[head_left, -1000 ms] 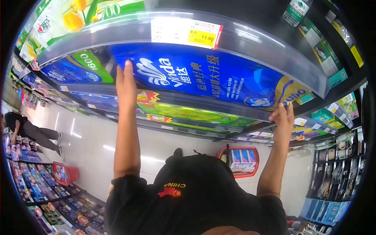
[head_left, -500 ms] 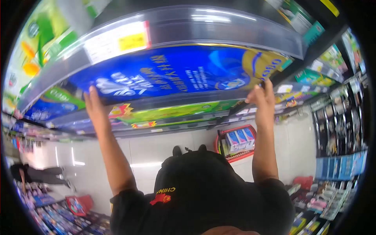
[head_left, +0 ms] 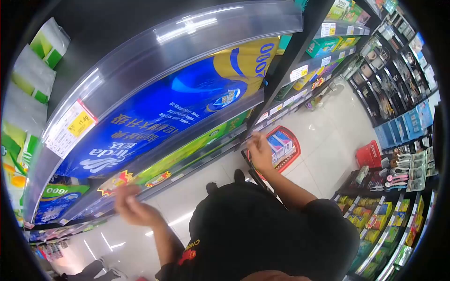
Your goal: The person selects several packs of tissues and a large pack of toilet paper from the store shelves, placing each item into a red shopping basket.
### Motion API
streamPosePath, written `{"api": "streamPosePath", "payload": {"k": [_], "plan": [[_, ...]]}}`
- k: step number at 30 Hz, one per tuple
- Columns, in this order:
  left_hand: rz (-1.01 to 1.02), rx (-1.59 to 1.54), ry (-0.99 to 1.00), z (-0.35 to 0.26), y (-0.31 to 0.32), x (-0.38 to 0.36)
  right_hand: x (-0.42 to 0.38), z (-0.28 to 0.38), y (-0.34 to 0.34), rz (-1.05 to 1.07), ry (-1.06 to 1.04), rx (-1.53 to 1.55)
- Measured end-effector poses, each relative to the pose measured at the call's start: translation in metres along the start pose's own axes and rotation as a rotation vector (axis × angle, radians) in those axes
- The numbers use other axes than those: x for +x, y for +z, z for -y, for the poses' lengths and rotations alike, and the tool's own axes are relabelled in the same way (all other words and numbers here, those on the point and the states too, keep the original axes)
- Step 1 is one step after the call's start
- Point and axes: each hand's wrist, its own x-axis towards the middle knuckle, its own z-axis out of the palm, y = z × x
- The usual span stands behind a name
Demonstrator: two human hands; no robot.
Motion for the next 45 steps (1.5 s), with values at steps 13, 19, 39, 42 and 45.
{"api": "streamPosePath", "payload": {"k": [13,19,39,42,45], "plan": [[1.470,0.278,-0.355,0.071,0.016,-0.123,-0.075,-0.141,-0.003,0.560,0.314,-0.832],[1.534,0.369,-0.585,0.146,-0.045,-0.192,-0.079,-0.136,-0.003,0.629,0.514,-0.783],[0.592,0.251,-1.740,0.222,-0.146,-0.265,-0.097,-0.117,-0.016,0.703,0.531,-0.714],[0.572,0.228,-1.736,0.204,-0.135,-0.271,-0.095,-0.136,-0.021,0.691,0.492,-0.714],[0.645,0.223,-1.719,0.189,-0.125,-0.284,-0.093,-0.144,-0.037,0.658,0.430,-0.679]]}}
